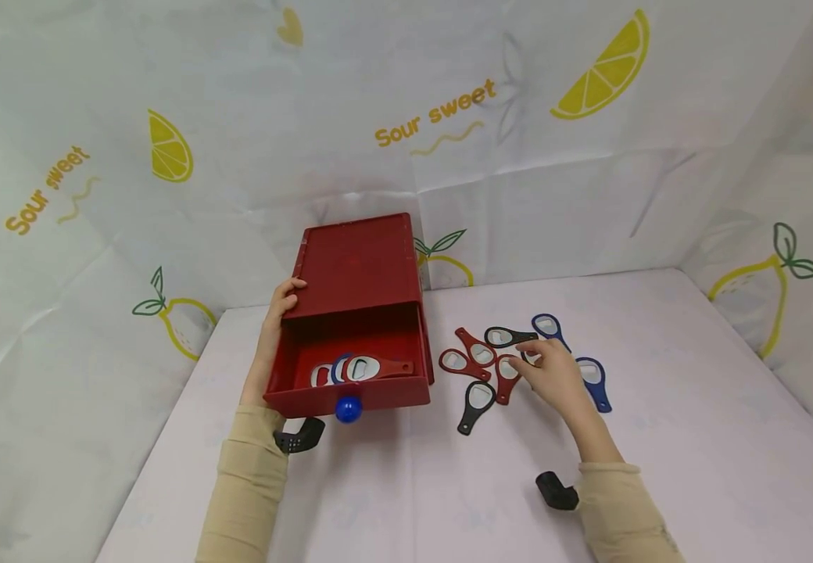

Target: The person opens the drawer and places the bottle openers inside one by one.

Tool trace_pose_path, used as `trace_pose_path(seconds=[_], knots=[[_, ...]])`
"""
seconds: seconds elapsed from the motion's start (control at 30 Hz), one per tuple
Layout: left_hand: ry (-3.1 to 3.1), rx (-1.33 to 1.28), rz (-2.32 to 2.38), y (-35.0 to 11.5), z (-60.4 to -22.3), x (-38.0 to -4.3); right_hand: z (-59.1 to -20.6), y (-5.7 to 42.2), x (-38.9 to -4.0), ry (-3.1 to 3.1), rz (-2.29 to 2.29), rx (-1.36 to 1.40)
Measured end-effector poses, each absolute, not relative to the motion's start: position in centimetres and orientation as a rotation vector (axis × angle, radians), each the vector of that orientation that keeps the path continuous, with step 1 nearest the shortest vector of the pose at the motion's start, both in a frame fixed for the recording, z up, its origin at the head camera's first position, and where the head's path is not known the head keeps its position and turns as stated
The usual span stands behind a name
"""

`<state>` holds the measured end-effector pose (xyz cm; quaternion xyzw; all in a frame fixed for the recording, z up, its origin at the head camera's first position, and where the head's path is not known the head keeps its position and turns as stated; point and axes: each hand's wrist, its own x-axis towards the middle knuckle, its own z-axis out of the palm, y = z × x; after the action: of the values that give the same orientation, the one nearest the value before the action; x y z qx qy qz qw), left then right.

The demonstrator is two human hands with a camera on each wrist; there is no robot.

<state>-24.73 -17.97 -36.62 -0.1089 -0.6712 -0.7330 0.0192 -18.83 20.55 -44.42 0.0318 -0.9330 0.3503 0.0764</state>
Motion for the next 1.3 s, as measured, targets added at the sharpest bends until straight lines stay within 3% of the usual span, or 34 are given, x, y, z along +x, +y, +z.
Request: trace_pose_path(seconds=[0.73,1.3], knots=[[-2.099,-0.36,-2.196,-18.0,-37.1,-25.0,-48.3,22.5,-19.4,-2.997,0.937,-0.124],[-2.096,-0.38,-2.201,-18.0,-37.1,-25.0,-47.5,23.1,-19.0,-3.092,0.976,-0.309]])
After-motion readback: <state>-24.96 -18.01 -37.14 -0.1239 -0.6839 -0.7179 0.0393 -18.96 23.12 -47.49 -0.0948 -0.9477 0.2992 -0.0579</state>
